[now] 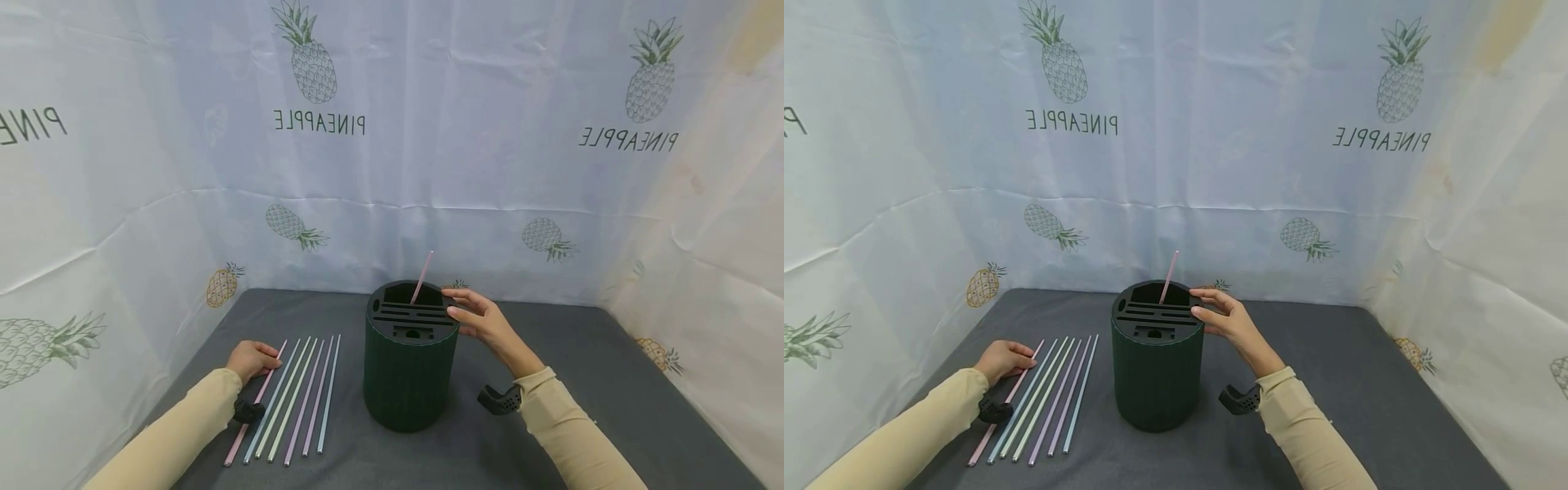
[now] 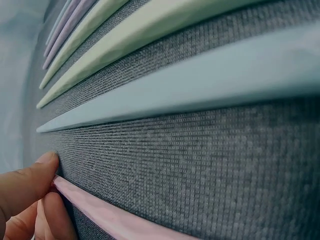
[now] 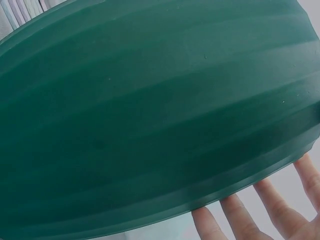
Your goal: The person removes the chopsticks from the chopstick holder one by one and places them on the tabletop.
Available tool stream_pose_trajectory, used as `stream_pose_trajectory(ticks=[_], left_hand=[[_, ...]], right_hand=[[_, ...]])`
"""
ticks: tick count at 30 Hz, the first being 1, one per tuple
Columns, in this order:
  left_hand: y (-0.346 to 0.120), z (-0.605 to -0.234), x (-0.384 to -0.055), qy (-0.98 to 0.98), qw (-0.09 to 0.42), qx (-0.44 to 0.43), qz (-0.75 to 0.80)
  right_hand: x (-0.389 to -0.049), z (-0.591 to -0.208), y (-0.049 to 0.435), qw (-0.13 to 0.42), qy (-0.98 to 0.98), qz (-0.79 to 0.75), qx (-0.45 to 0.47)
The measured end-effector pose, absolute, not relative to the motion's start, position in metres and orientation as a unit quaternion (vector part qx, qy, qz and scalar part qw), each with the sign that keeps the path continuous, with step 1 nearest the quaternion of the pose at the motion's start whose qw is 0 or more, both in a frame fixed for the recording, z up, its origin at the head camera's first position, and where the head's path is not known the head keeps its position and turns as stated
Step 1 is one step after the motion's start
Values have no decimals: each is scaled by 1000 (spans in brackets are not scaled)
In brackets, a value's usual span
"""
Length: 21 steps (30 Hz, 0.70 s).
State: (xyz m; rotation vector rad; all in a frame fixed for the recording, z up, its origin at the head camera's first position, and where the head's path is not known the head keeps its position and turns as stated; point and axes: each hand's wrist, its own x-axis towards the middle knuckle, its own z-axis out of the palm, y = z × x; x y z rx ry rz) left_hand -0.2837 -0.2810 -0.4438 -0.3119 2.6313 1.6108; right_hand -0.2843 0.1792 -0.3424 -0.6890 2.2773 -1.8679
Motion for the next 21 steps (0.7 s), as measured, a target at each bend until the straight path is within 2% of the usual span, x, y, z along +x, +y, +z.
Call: stream_pose_trajectory(ticks=[10, 15, 21], left_hand=[[-280, -442, -283, 847, 17, -103, 521], [-284, -438, -281, 824, 33, -89, 558], [-272, -405, -282, 788, 71, -44, 610]], right_hand=[[-284, -341, 180, 58, 752, -617, -224], [-284, -342, 179, 58, 752, -616, -226], [-284, -343, 179, 57, 751, -618, -227]])
